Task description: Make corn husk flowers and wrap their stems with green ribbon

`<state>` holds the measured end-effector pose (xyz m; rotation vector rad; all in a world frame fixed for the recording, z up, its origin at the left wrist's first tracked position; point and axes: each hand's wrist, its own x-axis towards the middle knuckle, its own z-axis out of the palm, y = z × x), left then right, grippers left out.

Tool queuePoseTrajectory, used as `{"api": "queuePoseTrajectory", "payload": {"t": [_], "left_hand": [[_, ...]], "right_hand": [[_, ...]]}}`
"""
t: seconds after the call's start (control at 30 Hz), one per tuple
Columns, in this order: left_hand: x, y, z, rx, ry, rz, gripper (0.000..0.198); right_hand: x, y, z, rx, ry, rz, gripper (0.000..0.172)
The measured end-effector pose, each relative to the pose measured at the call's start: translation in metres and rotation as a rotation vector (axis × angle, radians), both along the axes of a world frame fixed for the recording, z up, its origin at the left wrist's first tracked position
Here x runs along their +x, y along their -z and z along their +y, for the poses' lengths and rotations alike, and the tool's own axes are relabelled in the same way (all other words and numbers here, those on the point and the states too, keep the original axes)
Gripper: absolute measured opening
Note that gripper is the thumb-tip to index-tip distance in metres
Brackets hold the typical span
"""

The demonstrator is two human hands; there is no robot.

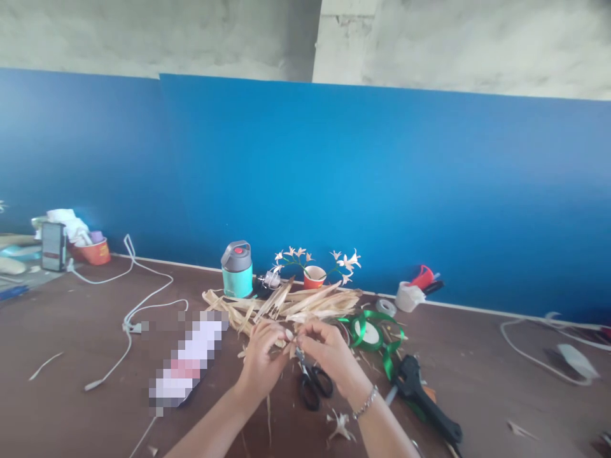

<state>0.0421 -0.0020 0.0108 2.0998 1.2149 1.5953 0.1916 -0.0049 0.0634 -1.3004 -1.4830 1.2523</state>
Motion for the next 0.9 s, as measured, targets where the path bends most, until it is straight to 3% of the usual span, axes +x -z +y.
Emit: {"api": "queuePoseTrajectory", "payload": {"t": [0.33,0.9], "left_hand": [[-0.001,-0.006,0.000,-0.124,0.099,-0.071,0.010],[0.000,-0.005,0.002,-0.286,0.236,-0.174,0.018]], "right_hand": [[0.008,-0.001,0.002,0.150,-0.035,-0.113,0.008],[0.014,0.000,0.004,0.104,-0.125,-0.147,0.013]]}}
